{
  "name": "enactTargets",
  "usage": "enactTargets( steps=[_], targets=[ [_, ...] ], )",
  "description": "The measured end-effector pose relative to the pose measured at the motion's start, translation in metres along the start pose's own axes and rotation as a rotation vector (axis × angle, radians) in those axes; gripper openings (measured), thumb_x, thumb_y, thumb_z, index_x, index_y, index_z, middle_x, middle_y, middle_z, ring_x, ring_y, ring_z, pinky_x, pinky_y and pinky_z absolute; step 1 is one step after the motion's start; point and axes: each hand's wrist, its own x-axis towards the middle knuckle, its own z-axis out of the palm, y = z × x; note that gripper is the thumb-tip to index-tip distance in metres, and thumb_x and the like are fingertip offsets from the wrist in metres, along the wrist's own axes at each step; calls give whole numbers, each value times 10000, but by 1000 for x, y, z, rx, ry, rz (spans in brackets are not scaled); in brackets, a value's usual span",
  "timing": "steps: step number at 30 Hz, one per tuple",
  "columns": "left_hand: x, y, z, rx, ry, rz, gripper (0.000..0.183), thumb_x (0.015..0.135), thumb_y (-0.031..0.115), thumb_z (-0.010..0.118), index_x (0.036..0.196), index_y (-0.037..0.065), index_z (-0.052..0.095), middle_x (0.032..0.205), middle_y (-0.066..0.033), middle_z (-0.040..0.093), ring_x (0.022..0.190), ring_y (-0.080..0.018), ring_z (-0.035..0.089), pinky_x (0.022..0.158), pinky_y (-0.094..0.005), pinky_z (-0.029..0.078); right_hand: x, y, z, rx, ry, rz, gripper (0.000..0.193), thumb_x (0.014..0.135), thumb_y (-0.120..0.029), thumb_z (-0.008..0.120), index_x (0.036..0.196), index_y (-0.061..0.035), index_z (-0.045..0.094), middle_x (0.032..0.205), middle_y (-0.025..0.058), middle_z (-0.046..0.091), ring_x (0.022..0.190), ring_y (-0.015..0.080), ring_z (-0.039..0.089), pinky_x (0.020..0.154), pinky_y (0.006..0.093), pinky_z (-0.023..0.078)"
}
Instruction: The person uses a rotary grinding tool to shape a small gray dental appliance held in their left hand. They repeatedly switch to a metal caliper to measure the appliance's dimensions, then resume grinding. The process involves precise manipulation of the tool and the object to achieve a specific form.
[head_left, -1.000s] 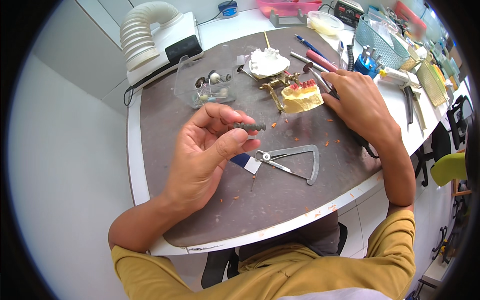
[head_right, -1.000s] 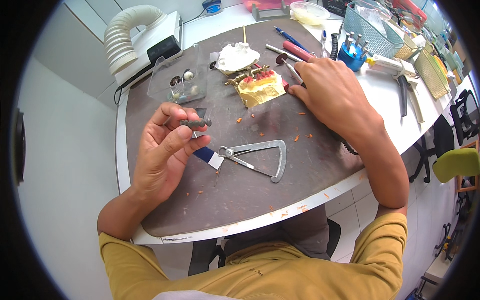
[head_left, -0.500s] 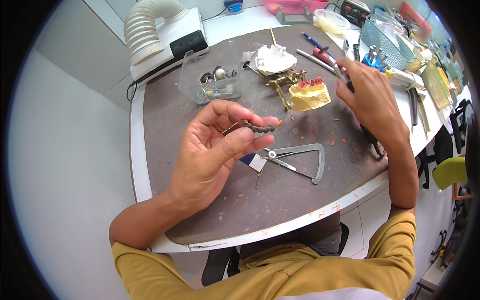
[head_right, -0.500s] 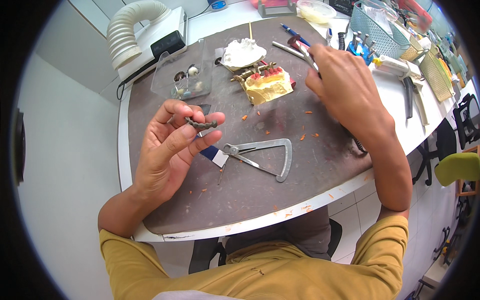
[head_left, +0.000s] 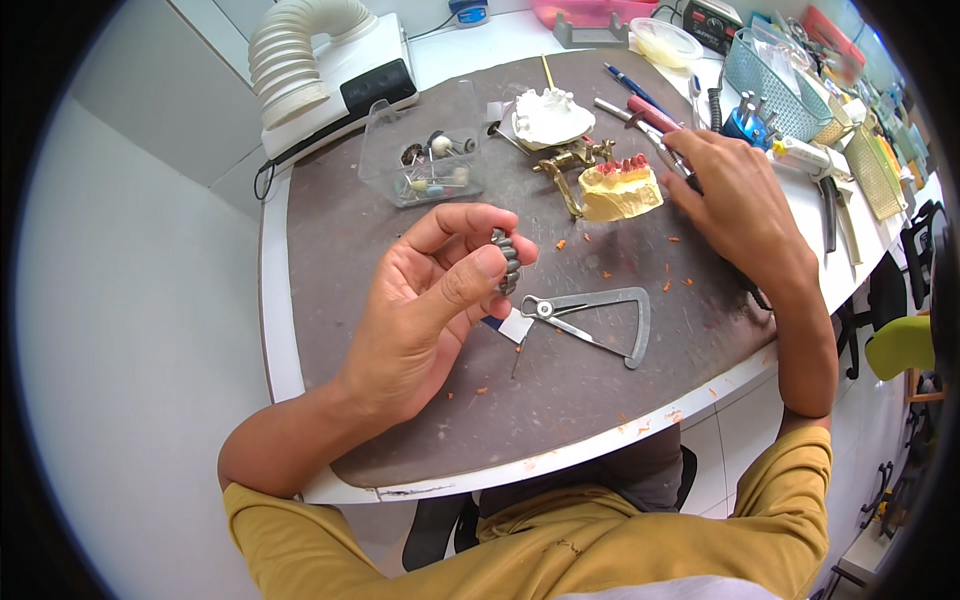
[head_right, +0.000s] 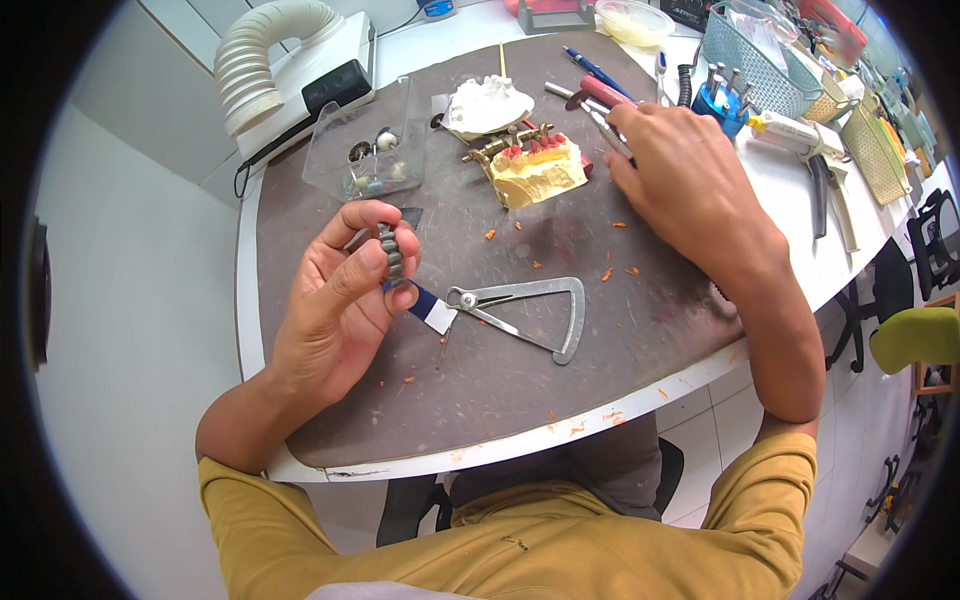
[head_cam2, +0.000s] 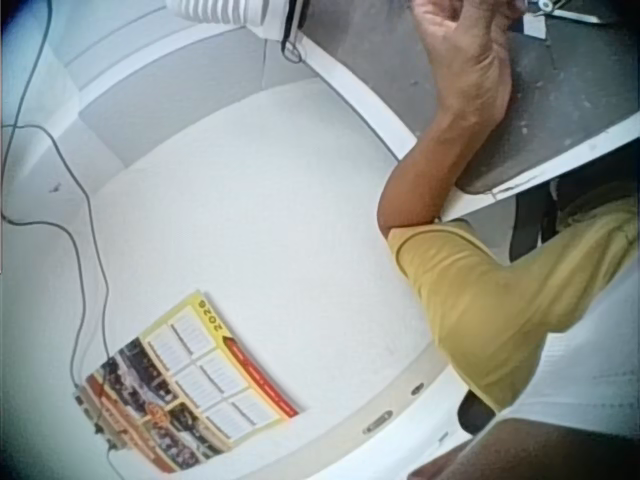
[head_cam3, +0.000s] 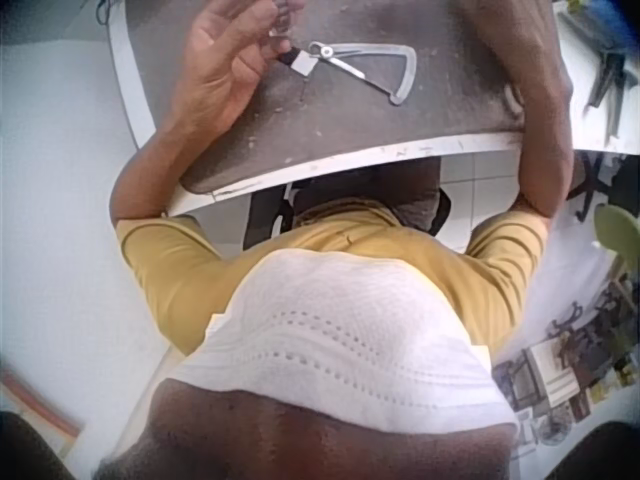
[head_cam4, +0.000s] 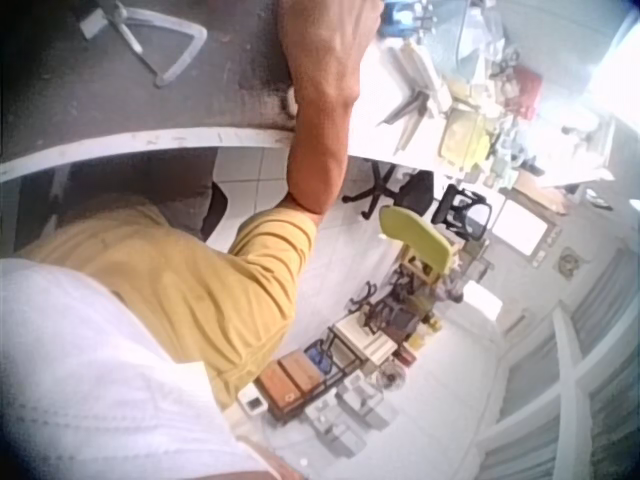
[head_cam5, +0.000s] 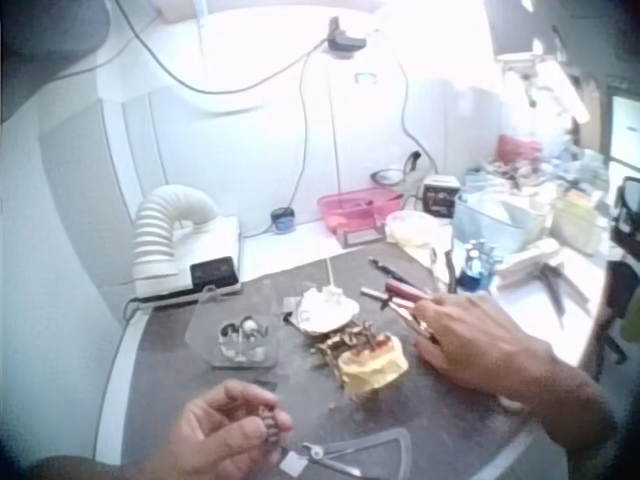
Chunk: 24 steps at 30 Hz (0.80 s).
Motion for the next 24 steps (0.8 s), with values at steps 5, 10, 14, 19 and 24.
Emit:
enactTargets(
  steps=[5,10,14,19,24],
  targets=[
    [-2,0,7,48,44,-3,278,879,162,677,1120,74,568,1001,-53,609,879,-112,573,697,-244,477,1,-3,5,-99,-76,18,247,828,-232,647,806,13,633,777,182,638,780,337,630,717,422,490],
    [-5,1,8,61,8,5,268,868,178,689,1095,78,589,973,-48,590,845,-116,552,654,-232,464,1,-1,4,-69,-67,8,284,825,-265,662,784,15,635,772,181,636,772,338,628,713,417,489],
    [-4,2,10,36,3,-5,276,867,182,691,1102,74,593,970,-48,586,845,-115,553,644,-226,469,0,1,3,-71,-34,-16,286,829,-263,660,788,18,632,778,185,636,769,344,626,715,420,489],
    [-4,1,10,-7,10,-32,294,874,184,681,1123,63,582,979,-51,587,838,-114,560,662,-217,497,0,1,3,-48,-72,11,287,827,-264,662,795,19,633,791,186,637,782,345,626,722,423,489],
    [-4,3,12,-23,11,-47,313,891,159,657,1166,51,552,1005,-69,591,870,-131,582,695,-235,531,1,-1,1,-60,-91,20,269,836,-245,650,799,21,633,795,188,637,799,349,627,728,425,490]
  ],
)
